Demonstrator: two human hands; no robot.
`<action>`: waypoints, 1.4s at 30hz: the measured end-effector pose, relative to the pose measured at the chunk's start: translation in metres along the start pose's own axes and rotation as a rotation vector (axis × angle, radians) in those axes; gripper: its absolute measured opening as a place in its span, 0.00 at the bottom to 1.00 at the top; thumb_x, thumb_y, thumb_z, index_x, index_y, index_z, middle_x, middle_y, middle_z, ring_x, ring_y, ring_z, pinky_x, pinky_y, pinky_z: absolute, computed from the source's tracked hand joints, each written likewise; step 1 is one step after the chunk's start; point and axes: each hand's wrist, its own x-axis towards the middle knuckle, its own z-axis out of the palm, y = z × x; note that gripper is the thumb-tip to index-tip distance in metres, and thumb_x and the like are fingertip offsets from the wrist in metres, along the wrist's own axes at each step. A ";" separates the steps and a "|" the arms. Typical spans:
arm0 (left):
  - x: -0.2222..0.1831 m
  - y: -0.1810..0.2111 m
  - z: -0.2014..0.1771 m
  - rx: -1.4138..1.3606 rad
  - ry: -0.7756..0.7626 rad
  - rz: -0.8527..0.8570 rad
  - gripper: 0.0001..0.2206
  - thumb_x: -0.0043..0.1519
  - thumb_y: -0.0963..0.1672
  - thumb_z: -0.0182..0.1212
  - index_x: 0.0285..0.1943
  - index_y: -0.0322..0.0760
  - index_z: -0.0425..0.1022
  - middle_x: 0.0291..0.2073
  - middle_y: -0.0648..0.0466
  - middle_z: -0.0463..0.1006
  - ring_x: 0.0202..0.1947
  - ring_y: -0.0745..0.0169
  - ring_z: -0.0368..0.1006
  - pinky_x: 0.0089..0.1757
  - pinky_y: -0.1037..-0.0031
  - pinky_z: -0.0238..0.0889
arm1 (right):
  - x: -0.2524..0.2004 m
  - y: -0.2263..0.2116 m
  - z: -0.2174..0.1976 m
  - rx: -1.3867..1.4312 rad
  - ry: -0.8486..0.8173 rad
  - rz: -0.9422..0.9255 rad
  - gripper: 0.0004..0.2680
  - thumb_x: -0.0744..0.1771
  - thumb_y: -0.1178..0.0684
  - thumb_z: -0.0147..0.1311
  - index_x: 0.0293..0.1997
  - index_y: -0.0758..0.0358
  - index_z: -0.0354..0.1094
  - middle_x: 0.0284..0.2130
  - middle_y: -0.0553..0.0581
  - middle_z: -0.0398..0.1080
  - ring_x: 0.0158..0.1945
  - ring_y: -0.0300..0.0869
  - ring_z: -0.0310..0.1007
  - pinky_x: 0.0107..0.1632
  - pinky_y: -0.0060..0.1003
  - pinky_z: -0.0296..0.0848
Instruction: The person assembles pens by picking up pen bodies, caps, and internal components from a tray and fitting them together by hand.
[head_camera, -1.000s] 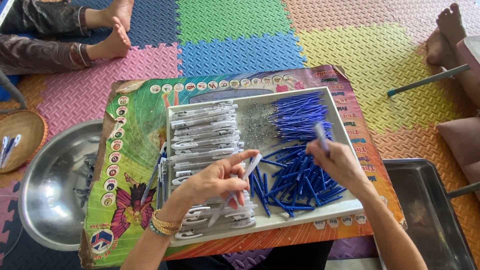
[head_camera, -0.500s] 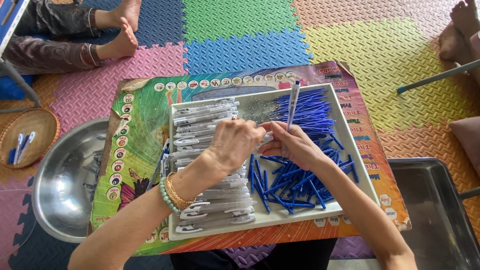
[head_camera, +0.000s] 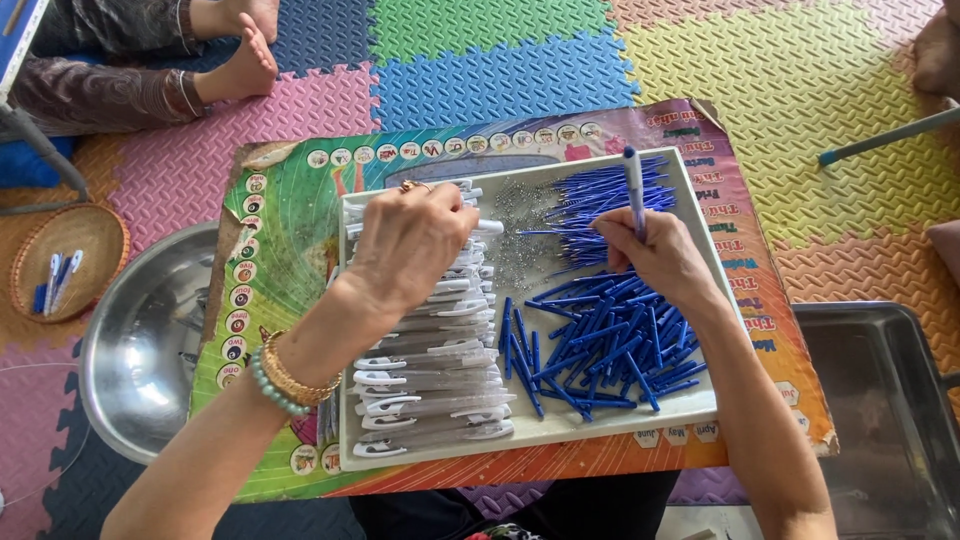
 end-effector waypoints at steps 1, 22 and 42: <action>0.002 0.004 0.004 -0.003 -0.001 0.000 0.09 0.58 0.39 0.76 0.39 0.51 0.86 0.34 0.58 0.82 0.33 0.61 0.83 0.36 0.67 0.77 | -0.002 -0.001 -0.002 -0.002 -0.001 0.003 0.06 0.74 0.60 0.58 0.49 0.73 0.81 0.21 0.61 0.75 0.25 0.44 0.79 0.33 0.39 0.81; 0.017 0.037 0.091 0.132 0.115 0.256 0.03 0.61 0.39 0.72 0.38 0.41 0.87 0.35 0.51 0.82 0.43 0.55 0.82 0.56 0.55 0.67 | 0.009 0.049 -0.056 -0.832 0.022 0.113 0.06 0.75 0.48 0.55 0.58 0.43 0.76 0.52 0.63 0.73 0.54 0.70 0.78 0.54 0.65 0.78; 0.000 -0.010 0.048 -0.391 -0.222 -0.076 0.06 0.72 0.43 0.65 0.54 0.54 0.82 0.44 0.59 0.89 0.43 0.62 0.85 0.53 0.62 0.74 | 0.003 0.042 -0.039 -0.750 0.198 -0.107 0.12 0.73 0.60 0.56 0.65 0.54 0.78 0.51 0.67 0.73 0.55 0.70 0.77 0.56 0.63 0.77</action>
